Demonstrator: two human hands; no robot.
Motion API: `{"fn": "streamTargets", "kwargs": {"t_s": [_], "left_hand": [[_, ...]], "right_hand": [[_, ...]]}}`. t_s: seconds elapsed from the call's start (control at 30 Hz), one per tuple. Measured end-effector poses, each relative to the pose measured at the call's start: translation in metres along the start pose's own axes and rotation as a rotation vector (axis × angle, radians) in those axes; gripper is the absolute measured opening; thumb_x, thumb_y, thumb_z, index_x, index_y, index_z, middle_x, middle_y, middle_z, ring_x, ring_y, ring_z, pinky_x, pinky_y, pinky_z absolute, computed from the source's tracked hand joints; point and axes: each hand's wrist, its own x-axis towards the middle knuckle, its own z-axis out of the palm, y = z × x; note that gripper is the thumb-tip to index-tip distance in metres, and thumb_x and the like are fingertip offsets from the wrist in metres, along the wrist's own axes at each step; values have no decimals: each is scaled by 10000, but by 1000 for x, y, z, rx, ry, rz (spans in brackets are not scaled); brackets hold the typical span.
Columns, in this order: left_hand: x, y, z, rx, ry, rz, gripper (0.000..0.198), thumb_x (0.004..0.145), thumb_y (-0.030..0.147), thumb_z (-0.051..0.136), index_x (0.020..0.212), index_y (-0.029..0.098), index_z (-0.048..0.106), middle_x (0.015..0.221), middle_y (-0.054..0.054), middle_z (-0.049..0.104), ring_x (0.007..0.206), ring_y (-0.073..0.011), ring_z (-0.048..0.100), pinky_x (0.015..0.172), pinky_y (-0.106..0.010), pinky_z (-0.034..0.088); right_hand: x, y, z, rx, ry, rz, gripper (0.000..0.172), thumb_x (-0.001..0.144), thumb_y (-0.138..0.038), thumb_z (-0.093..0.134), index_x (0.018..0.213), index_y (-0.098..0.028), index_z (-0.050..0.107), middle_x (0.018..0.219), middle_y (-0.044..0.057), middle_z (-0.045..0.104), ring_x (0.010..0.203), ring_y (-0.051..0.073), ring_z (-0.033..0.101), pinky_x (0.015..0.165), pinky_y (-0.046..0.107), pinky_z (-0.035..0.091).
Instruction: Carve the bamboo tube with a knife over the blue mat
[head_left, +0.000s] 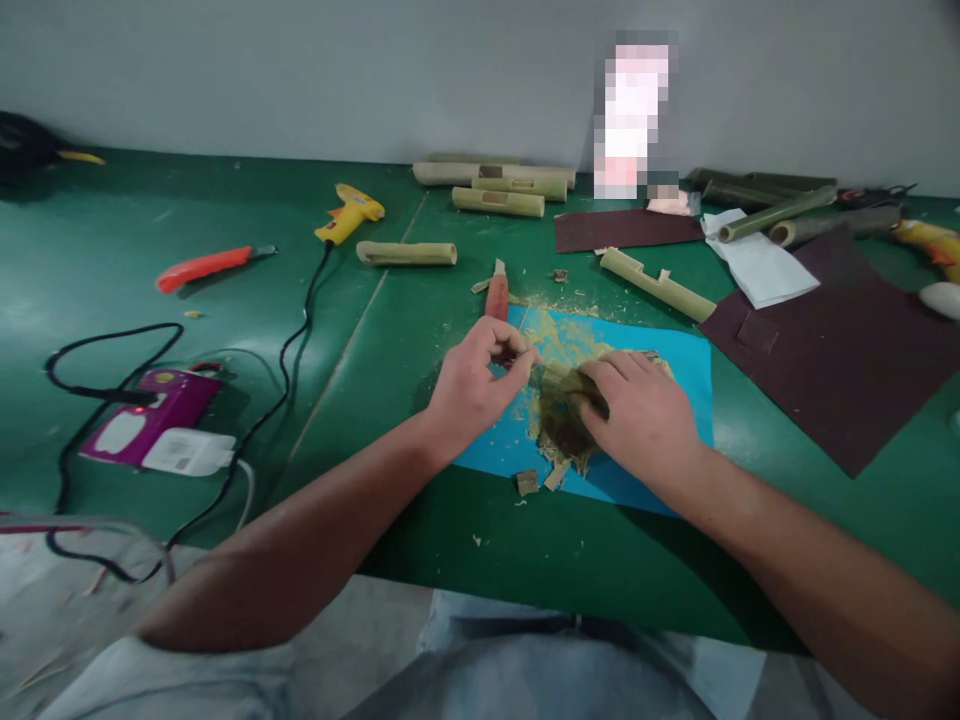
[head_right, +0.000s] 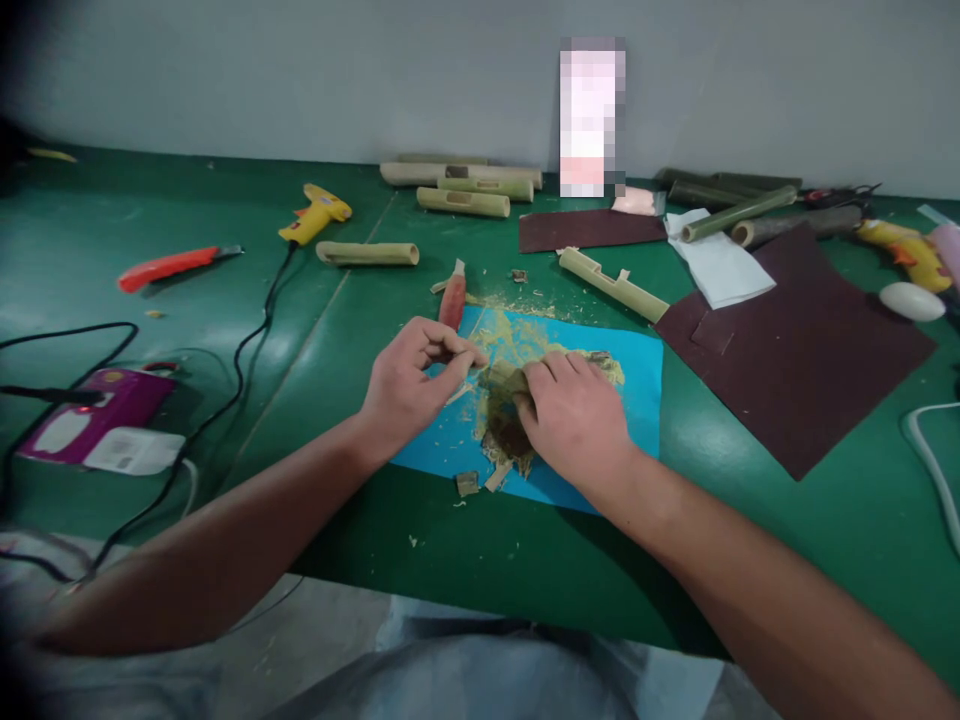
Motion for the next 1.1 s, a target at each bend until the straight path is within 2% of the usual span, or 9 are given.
{"fn": "streamTargets", "kwargs": {"t_s": [0.1,0.2,0.37,0.53,0.63,0.73,0.97,1.1], "left_hand": [[3,-1,0,122,16,37,47,916,223,657,932,197,621,831,0,699,738,-122,650,717,-264,535],[5,-2,0,189,-22,67,45,924,228,643,929,192,669,850,-8,719,741,-121,636,730,-257,535],[4,-4,1,205,-79,86,122,936,232,616,972,191,725,937,-35,766,834,-156,685,825,-292,555],[4,-3,1,189,-90,70,138,937,252,629,987,196,744,940,-32,776,827,-157,695,812,-284,560],[3,-1,1,159,-68,35,139,944,260,632,1012,185,728,935,-33,774,802,-146,695,781,-269,559],[3,-1,0,165,-47,19,142,947,258,632,1030,184,720,956,-34,776,796,-140,695,777,-262,563],[7,-7,0,224,-46,128,143,958,246,637,989,213,773,968,-27,797,882,-163,732,841,-287,572],[8,-9,1,256,-91,160,152,958,248,631,992,215,775,988,-39,801,928,-185,746,853,-313,576]], "right_hand": [[0,-2,-2,-43,-20,2,234,987,-287,508,1042,-163,699,1033,141,716,972,291,616,822,404,408],[1,-6,-8,-92,-69,0,259,995,-292,478,1031,-157,697,987,152,713,937,299,620,809,415,405],[1,-14,-26,-149,-219,40,252,957,-320,519,1020,-146,689,982,179,713,939,331,642,789,437,429],[-1,-14,-38,-147,-370,92,174,896,-249,570,985,-156,687,919,160,705,858,315,659,671,404,423],[0,-11,-35,-104,-349,80,152,896,-192,534,909,-174,684,906,140,690,853,287,653,635,381,404],[2,-8,-29,-6,-281,113,154,912,-228,527,875,-198,674,916,108,689,843,254,639,617,362,386],[8,-3,-15,204,-261,209,178,925,-309,540,812,-225,649,856,53,690,796,216,628,622,340,377],[5,-4,-11,205,-258,233,209,947,-307,507,913,-218,693,950,76,728,846,235,653,636,348,392]]}}
